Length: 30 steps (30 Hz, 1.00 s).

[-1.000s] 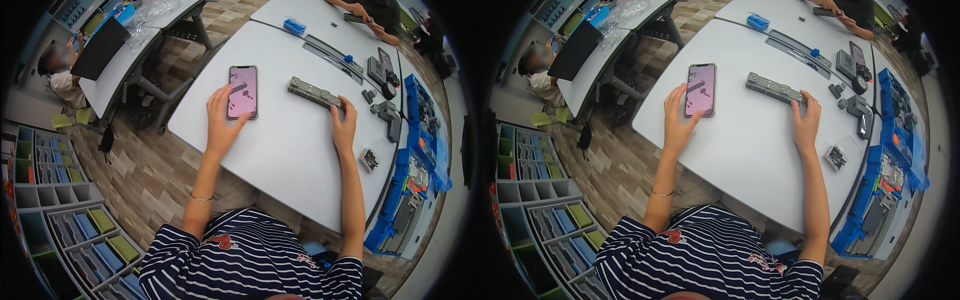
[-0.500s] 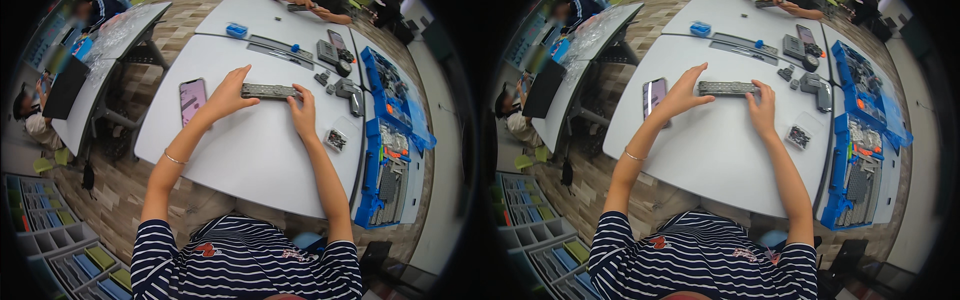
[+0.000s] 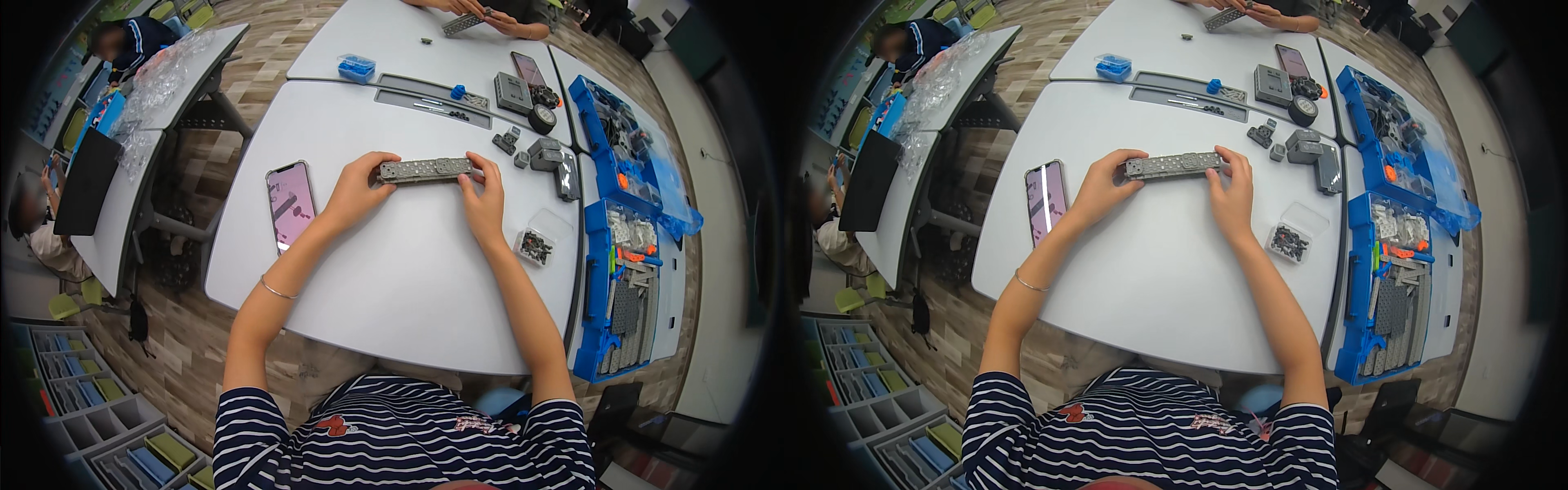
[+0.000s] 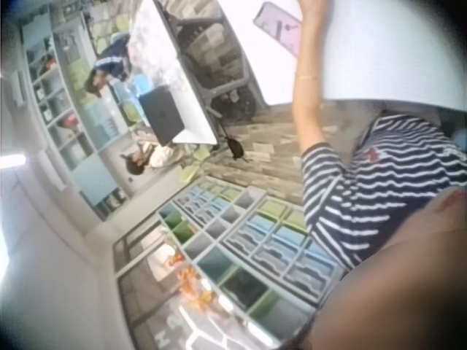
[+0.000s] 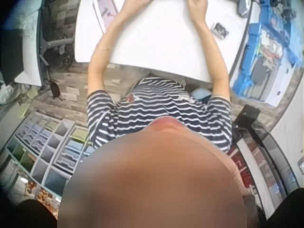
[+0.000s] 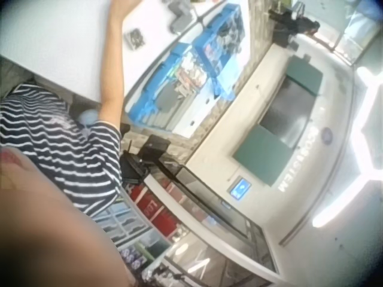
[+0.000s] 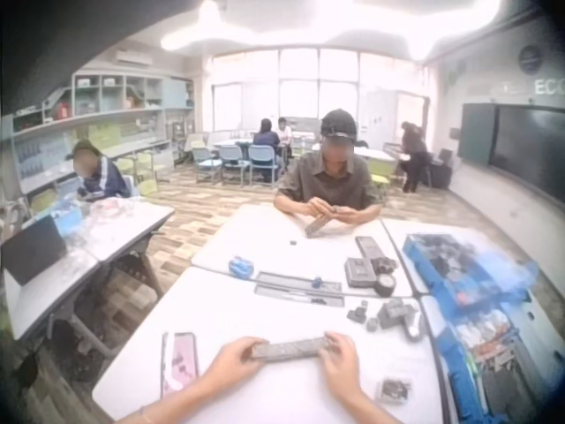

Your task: The person assembles small gray mechanical components on a white table, attaching pieces to a perforated beam and occasionally referencing a smartphone. They handle individual parts, align them, and secure them together by hand.

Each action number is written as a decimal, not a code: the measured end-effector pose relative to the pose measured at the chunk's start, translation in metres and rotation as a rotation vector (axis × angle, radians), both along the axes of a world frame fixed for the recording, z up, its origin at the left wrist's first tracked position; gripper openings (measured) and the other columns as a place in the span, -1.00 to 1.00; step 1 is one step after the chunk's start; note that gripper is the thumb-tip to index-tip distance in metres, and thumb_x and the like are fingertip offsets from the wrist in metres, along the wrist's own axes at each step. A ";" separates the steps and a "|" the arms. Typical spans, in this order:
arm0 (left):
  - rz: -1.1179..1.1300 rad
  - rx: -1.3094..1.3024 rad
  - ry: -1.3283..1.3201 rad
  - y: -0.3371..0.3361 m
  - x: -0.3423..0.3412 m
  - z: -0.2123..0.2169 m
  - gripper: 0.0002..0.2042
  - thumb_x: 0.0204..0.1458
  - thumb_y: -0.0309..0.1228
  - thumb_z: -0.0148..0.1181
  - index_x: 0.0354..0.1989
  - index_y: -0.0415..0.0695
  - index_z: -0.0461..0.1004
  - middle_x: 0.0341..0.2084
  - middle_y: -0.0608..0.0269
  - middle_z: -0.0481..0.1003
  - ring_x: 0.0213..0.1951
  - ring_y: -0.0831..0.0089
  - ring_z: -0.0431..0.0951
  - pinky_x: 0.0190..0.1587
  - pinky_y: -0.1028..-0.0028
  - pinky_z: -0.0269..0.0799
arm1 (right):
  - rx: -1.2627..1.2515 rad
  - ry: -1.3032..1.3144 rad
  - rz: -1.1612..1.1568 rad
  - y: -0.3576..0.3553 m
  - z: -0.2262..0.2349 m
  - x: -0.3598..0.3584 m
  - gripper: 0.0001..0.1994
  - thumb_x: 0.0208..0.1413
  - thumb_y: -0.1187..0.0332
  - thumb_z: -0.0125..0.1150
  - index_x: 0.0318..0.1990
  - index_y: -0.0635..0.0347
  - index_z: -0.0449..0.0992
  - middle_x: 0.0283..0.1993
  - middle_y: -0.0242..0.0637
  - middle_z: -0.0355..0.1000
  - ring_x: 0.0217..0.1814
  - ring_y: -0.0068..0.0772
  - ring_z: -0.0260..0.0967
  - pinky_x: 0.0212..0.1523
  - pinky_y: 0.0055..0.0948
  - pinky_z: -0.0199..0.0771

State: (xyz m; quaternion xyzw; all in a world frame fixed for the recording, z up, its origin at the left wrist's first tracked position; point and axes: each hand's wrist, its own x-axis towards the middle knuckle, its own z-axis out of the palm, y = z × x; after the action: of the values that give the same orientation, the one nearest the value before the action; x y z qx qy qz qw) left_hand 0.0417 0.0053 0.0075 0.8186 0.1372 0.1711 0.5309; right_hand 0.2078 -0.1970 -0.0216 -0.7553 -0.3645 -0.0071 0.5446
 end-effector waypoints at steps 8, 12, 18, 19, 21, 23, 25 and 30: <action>0.010 0.085 -0.085 -0.007 -0.001 0.007 -0.61 0.03 -0.63 0.35 0.09 -0.23 0.59 0.01 0.17 0.61 0.08 0.32 0.62 0.25 0.35 0.50 | 0.027 0.017 0.016 -0.001 -0.004 0.002 -0.55 0.28 0.51 0.21 0.32 0.19 0.45 0.26 -0.21 0.39 0.31 -0.33 0.37 0.25 -0.37 0.44; 0.026 0.090 -0.164 -0.012 0.000 0.015 -0.61 0.03 -0.60 0.38 0.08 -0.20 0.61 0.00 0.19 0.60 0.05 0.30 0.62 0.17 0.39 0.56 | 0.062 0.035 0.002 0.000 -0.006 0.002 -0.53 0.34 0.45 0.18 0.38 0.20 0.39 0.31 -0.20 0.38 0.32 -0.34 0.35 0.24 -0.38 0.44; 0.227 0.529 -0.500 -0.020 -0.005 0.055 -0.56 -0.04 -0.60 0.47 0.07 -0.20 0.57 -0.12 0.12 0.55 -0.10 0.26 0.62 -0.05 0.37 0.59 | 0.152 0.076 -0.019 0.004 -0.006 0.003 -0.54 0.36 0.35 0.19 0.37 0.22 0.39 0.27 -0.12 0.39 0.29 -0.25 0.37 0.23 -0.29 0.44; 0.240 0.628 -0.591 -0.018 0.001 0.067 -0.51 -0.09 -0.61 0.49 0.09 -0.20 0.53 -0.12 0.09 0.53 -0.13 0.21 0.61 -0.13 0.35 0.56 | 0.138 0.067 -0.025 0.005 -0.007 0.003 -0.55 0.36 0.35 0.19 0.35 0.22 0.40 0.26 -0.14 0.40 0.29 -0.25 0.37 0.23 -0.29 0.44; 0.188 0.787 -0.659 -0.008 0.032 0.094 -0.47 -0.11 -0.63 0.48 0.10 -0.20 0.49 -0.10 0.07 0.50 -0.14 0.14 0.60 -0.11 0.29 0.57 | 0.132 0.049 -0.030 0.005 -0.008 0.002 -0.62 0.33 0.34 0.21 0.25 0.24 0.46 0.17 -0.16 0.43 0.25 -0.23 0.38 0.21 -0.27 0.43; 0.024 0.802 -0.526 0.004 0.082 0.116 -0.52 -0.14 -0.61 0.44 0.00 -0.26 0.41 -0.14 -0.01 0.46 -0.02 0.04 0.56 0.02 0.22 0.53 | 0.093 0.031 -0.044 0.005 -0.010 0.001 -0.64 0.32 0.35 0.21 0.22 0.24 0.48 0.16 -0.16 0.44 0.23 -0.21 0.38 0.20 -0.26 0.43; -0.027 1.051 -0.498 0.020 0.140 0.128 -0.63 -0.07 -0.59 0.37 -0.07 -0.32 0.40 -0.14 -0.03 0.46 0.03 0.08 0.57 0.01 0.27 0.59 | 0.094 0.010 -0.044 0.007 -0.010 0.002 -0.66 0.30 0.36 0.22 0.18 0.25 0.50 0.13 -0.15 0.45 0.21 -0.19 0.39 0.18 -0.25 0.42; 0.320 1.420 -0.236 0.041 0.251 0.102 -0.79 0.07 -0.54 0.22 -0.12 -0.29 0.48 -0.28 0.07 0.53 -0.23 0.24 0.71 -0.30 0.38 0.70 | 0.087 -0.013 -0.054 0.006 -0.009 0.002 -0.70 0.26 0.38 0.25 0.10 0.26 0.53 0.07 -0.14 0.46 0.15 -0.17 0.40 0.16 -0.26 0.42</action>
State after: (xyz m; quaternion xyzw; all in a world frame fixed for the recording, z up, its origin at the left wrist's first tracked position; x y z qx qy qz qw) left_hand 0.2931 0.0465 0.1096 0.9112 0.0529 0.3811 -0.1474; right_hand 0.2101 -0.1909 -0.0308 -0.7404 -0.3469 -0.0427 0.5742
